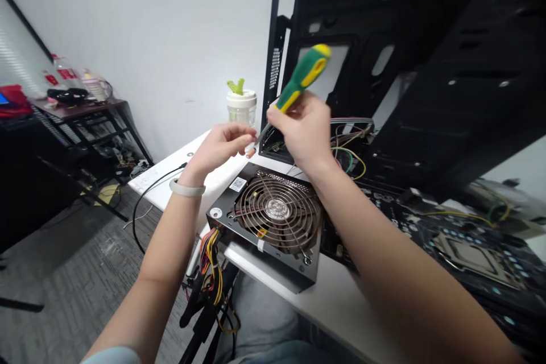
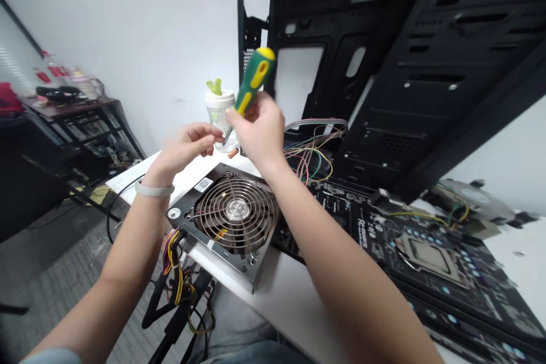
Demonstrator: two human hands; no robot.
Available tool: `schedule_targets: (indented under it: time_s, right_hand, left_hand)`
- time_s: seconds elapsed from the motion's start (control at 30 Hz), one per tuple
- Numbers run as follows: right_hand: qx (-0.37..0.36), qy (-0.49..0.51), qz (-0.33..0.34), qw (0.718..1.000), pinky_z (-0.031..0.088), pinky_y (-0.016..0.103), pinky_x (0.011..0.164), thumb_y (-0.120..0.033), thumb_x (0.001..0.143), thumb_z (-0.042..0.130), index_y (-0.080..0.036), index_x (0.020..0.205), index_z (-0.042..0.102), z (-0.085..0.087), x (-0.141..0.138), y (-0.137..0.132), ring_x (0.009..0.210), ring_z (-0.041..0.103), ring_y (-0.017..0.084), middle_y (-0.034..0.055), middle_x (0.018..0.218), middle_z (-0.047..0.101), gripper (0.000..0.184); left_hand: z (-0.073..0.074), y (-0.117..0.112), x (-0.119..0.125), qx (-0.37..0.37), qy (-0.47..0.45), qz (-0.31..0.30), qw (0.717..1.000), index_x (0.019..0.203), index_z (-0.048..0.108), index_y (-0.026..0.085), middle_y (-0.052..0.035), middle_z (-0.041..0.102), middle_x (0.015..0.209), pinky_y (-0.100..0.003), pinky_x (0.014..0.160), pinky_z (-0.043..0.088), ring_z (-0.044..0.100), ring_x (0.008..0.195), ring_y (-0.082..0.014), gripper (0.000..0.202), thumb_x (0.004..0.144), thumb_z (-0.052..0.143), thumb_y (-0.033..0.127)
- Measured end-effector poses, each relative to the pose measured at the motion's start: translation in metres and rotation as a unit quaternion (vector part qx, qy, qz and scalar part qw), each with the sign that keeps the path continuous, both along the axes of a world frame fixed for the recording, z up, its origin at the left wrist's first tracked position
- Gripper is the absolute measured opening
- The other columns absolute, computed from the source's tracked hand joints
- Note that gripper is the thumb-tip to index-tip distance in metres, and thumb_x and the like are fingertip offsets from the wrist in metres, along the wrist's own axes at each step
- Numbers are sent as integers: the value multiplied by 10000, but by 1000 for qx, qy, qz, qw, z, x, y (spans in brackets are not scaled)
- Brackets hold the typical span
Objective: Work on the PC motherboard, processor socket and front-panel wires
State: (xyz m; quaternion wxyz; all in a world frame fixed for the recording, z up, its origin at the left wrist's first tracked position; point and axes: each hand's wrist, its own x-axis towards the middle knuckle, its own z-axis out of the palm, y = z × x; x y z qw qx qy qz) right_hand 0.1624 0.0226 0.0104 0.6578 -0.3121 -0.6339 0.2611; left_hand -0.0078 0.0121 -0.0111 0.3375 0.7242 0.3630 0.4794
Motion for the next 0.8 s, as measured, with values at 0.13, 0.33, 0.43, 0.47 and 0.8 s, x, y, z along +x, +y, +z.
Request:
schedule_targets:
  time_s: [0.13,0.33,0.43,0.47,0.8]
  right_hand:
    - [14,30,22,999,552,344,781,-307,845,574,-236,895,448,18,-6,-34,841,644,154,1,881,599,153]
    - [-51,-40,224,973,573,342,690,-354,815,622,-249,917,428,11,-32,-80,795,645,175,-14,804,560,244]
    - [-69,-66,262,960,570,364,696,-312,786,629,-256,924,423,-2,-35,-80,757,632,170,-27,774,541,254]
    - [-74,-74,267,958,566,364,689,-312,781,627,-258,925,420,-6,-35,-78,740,628,166,-31,767,537,258]
    - [-110,-92,293,945,556,356,631,-299,740,658,-249,899,420,-11,-31,-73,678,605,150,-37,761,528,290]
  left_hand:
    - [-10,-44,-12,56,-156,78,983,866,657,178,-47,676,799,-237,639,476,593,667,-108,377,840,607,551]
    - [-51,-111,-15,81,-205,147,964,860,682,191,-31,665,735,-276,737,488,621,728,-152,352,904,541,511]
    - [-60,-127,-12,62,-150,194,968,844,674,193,-21,668,734,-263,710,480,618,717,-149,264,905,574,429]
    - [-60,-129,-11,62,-131,204,968,833,669,193,-16,671,726,-257,702,479,618,709,-145,237,906,579,400]
    - [-65,-138,-6,79,-110,200,970,845,669,213,-13,691,763,-264,705,491,634,729,-148,124,903,577,272]
